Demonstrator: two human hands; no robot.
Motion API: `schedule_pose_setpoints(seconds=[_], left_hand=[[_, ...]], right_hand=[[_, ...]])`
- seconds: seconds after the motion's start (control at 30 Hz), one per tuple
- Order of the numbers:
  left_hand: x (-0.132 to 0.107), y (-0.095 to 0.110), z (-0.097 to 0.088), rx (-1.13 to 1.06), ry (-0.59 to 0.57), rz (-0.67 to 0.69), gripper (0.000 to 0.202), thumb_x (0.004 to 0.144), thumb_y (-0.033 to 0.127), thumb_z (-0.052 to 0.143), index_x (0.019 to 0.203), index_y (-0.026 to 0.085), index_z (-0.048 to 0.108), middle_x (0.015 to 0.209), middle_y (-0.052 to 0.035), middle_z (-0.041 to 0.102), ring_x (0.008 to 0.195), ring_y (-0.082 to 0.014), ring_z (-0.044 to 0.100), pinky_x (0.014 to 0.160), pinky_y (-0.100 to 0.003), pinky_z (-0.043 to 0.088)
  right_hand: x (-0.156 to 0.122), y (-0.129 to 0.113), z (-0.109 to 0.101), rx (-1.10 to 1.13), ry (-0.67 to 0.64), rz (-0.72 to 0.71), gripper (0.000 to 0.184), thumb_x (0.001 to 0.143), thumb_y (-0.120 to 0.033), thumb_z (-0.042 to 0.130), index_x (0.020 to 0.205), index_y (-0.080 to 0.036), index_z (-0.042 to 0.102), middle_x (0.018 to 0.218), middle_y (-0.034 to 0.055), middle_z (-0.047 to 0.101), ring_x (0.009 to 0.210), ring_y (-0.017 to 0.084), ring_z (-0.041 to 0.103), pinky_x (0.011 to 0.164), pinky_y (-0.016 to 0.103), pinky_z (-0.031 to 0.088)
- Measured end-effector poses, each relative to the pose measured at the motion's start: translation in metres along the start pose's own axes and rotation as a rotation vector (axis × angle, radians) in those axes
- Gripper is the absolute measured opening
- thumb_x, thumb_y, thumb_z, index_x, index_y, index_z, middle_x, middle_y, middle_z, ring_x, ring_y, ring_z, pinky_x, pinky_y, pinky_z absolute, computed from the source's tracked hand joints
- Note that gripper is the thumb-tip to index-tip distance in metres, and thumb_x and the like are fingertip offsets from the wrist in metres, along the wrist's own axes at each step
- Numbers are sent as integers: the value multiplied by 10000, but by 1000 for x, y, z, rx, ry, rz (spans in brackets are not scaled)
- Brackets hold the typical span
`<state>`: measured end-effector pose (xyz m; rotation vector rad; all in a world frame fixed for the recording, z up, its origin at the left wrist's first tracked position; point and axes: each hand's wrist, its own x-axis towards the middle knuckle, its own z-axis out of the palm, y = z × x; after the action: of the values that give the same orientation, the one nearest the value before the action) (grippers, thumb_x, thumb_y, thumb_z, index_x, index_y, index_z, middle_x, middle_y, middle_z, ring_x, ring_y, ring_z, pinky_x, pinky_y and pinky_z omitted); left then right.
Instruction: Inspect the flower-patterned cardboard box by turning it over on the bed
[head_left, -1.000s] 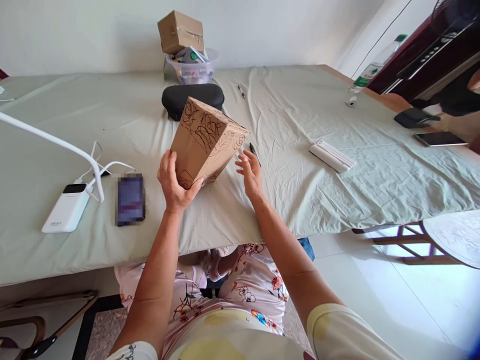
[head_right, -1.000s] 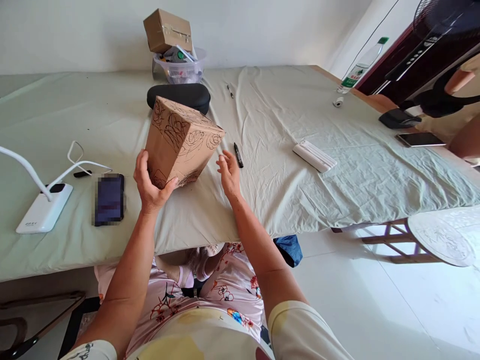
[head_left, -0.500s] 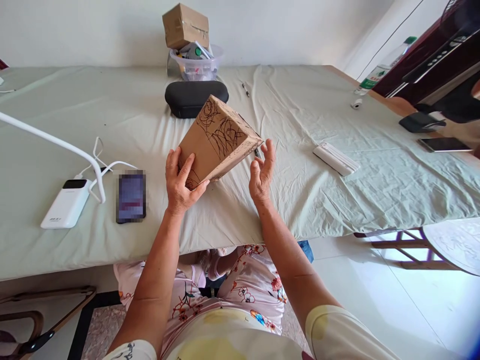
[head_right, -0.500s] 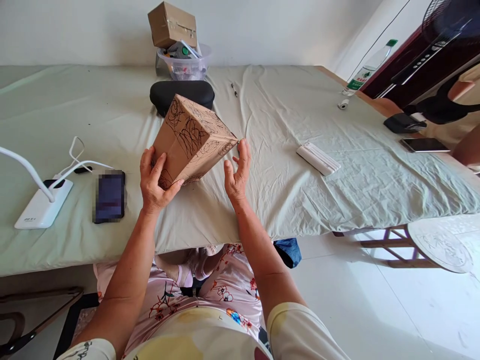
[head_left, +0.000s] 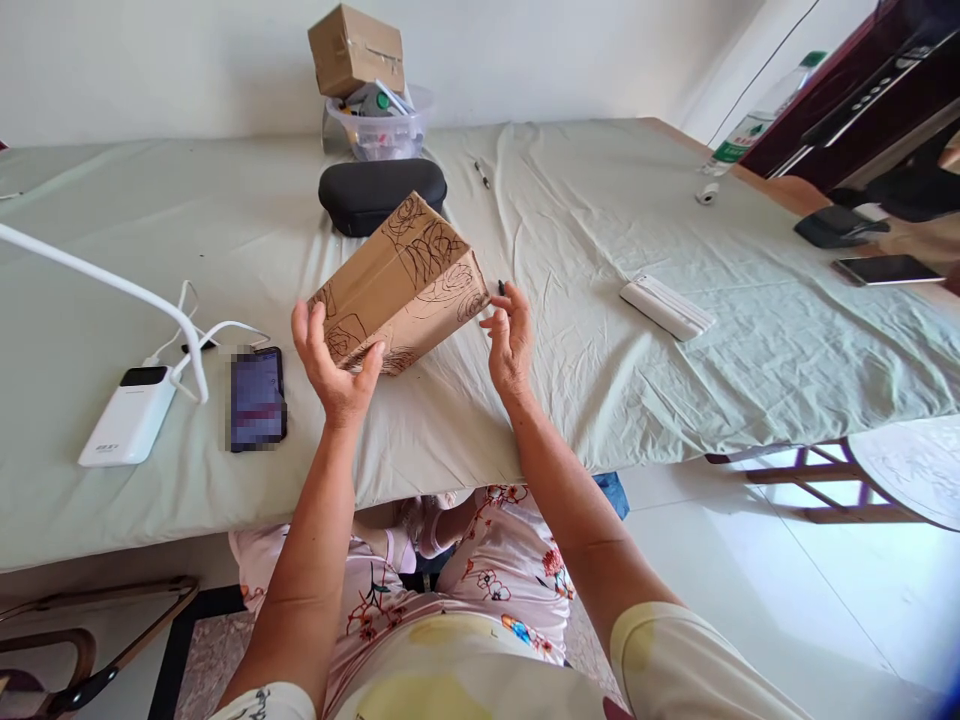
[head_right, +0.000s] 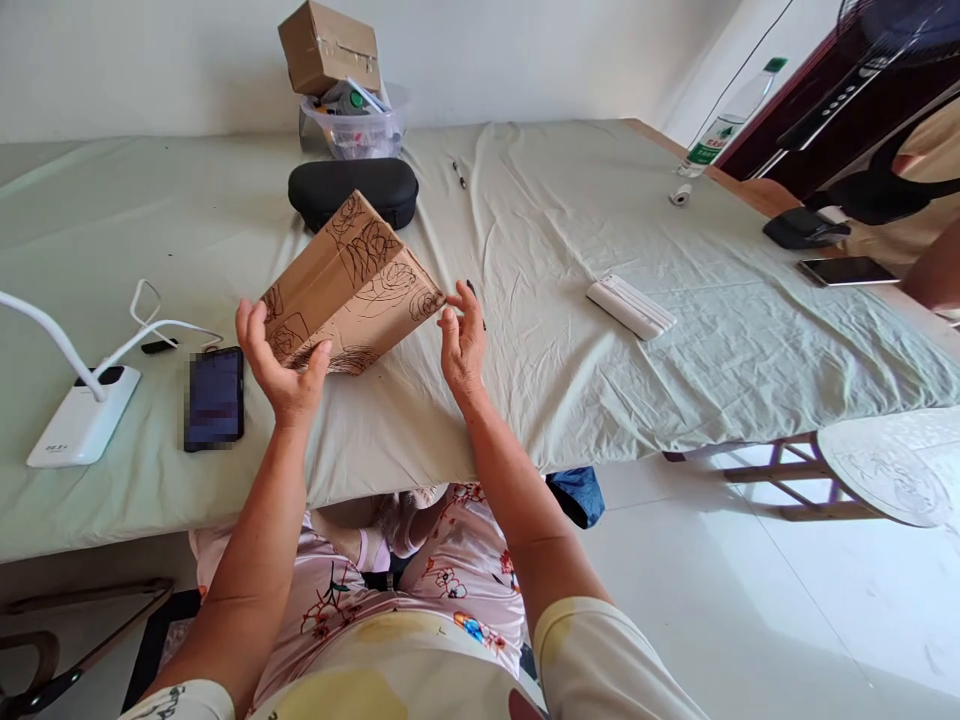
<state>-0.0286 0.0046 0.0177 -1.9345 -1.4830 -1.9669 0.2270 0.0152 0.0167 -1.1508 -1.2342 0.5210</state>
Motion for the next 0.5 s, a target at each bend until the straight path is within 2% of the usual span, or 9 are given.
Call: schedule_pose_setpoints(seconds=[0.1, 0.2, 0.33, 0.5], left_hand=[[0, -2, 1, 9, 71, -31, 963, 846, 723, 727, 1588, 217, 379, 1652, -194, 375, 1594, -358, 355, 1354, -538, 261], [0, -4, 2, 9, 89, -42, 949, 860, 695, 729, 1599, 229, 358, 1643, -184, 391, 1583, -344, 379, 1347, -530, 289], [-1, -4, 4, -2, 90, -42, 894, 878, 669, 726, 1571, 213, 394, 1637, -199, 419, 1581, -336, 400, 1337, -523, 322], [-2, -5, 6, -72, 99, -53, 777, 889, 649, 732, 1485, 218, 481, 1661, -189, 413, 1604, -330, 370, 1356, -524, 283]], right_hand=[[1, 4, 1, -9, -26, 57, 770, 965, -875, 404, 1456, -311, 586, 1200, 96, 729, 878, 227, 697, 871, 431, 615], [1, 7, 1, -47, -59, 88, 747, 972, -870, 395, 1395, -303, 633, 1099, 71, 750, 721, 186, 668, 789, 390, 595], [0, 7, 0, -74, -67, 99, 782, 944, -908, 385, 1320, -288, 676, 1018, 56, 753, 662, 177, 658, 747, 377, 572], [0, 4, 1, -67, -61, 98, 780, 942, -908, 386, 1263, -266, 692, 944, 42, 748, 651, 170, 652, 737, 362, 559]])
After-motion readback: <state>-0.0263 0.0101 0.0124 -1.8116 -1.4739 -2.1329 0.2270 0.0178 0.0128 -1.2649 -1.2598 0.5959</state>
